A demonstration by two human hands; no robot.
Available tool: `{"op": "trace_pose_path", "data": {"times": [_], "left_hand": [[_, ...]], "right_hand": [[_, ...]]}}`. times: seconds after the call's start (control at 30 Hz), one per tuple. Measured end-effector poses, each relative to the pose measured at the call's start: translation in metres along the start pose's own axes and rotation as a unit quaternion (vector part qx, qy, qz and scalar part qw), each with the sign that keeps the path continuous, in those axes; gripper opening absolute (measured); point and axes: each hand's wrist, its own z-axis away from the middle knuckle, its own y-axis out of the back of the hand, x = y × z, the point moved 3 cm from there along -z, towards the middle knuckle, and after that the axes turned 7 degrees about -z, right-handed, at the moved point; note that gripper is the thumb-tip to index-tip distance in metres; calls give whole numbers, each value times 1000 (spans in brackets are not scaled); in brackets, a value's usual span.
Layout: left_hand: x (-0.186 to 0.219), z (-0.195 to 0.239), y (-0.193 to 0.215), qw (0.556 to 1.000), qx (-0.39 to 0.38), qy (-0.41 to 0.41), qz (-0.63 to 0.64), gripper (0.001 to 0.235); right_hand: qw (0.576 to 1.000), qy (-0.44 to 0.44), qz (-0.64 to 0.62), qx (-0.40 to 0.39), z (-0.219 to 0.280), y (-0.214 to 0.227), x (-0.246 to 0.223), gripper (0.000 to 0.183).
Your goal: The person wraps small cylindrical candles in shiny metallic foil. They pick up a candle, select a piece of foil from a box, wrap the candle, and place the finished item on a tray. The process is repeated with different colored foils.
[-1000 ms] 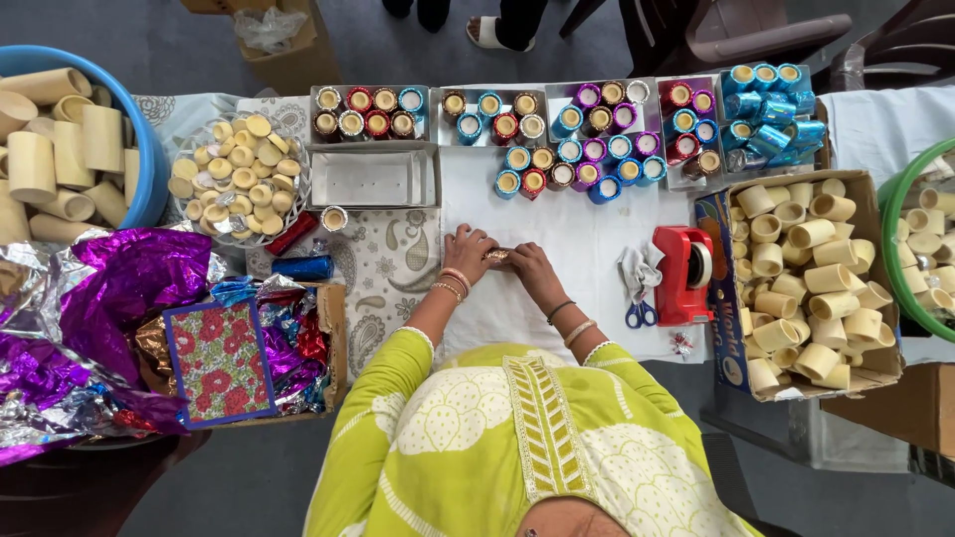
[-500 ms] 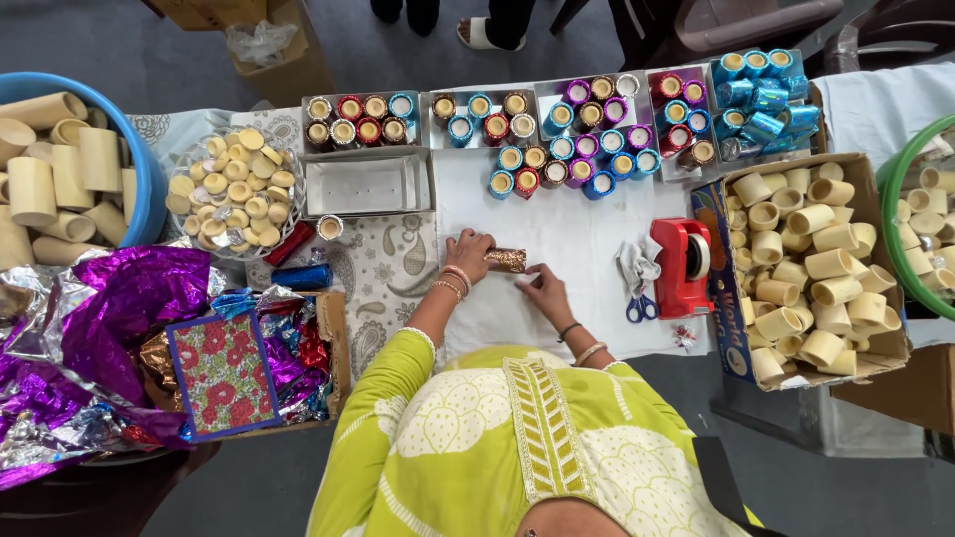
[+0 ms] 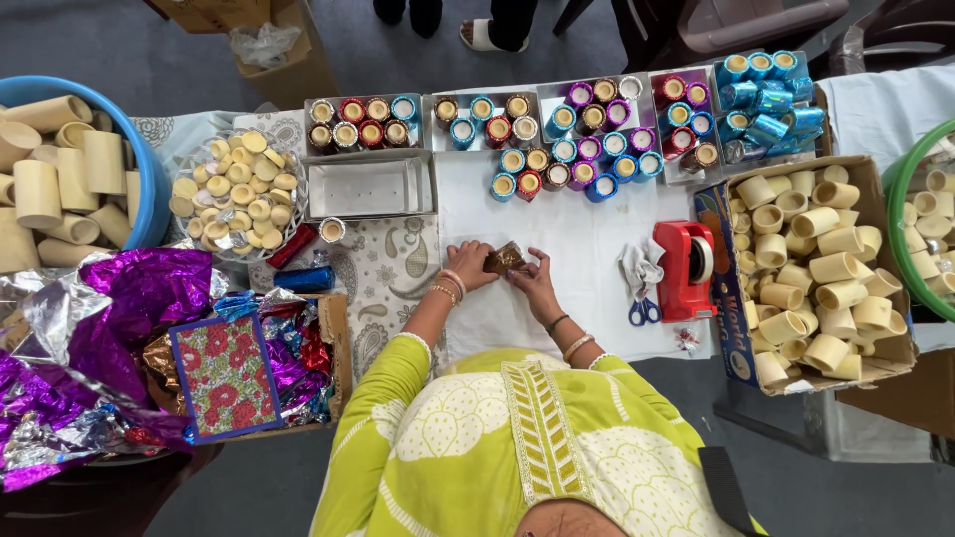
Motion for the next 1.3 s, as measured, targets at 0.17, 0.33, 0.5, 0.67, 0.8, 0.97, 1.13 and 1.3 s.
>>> {"op": "trace_pose_path", "data": {"times": [0.17,0.33,0.5,0.67,0.8,0.97,1.13,1.3], "left_hand": [[8,15,10,993,56,27,102,60],[12,15,-5,973,113,18,203,63],[21,19,-6,951,157,-20,267,67],[18,20,-19,954,152,4,260,67],[18,28,-13,947,130,-1,292,70],[19,32,-10,932,131,16,337,55],[26,22,-15,935,186,38,301,42],[30,14,-14,925,210,122,293,36]], "right_hand": [[998,39,34,-32,-2,-6,-22,58],[989,69,123,-39,4,-22,-47,47],[978,84,191,-8,-8,-19,-40,38],[966,96,239,7,-26,-10,-19,26],[960,104,261,17,-35,-5,-6,25],[963,76,256,17,-28,-18,-17,24],[967,68,246,6,-32,-15,-14,24],[983,9,167,-78,-31,-10,-18,32]]}}
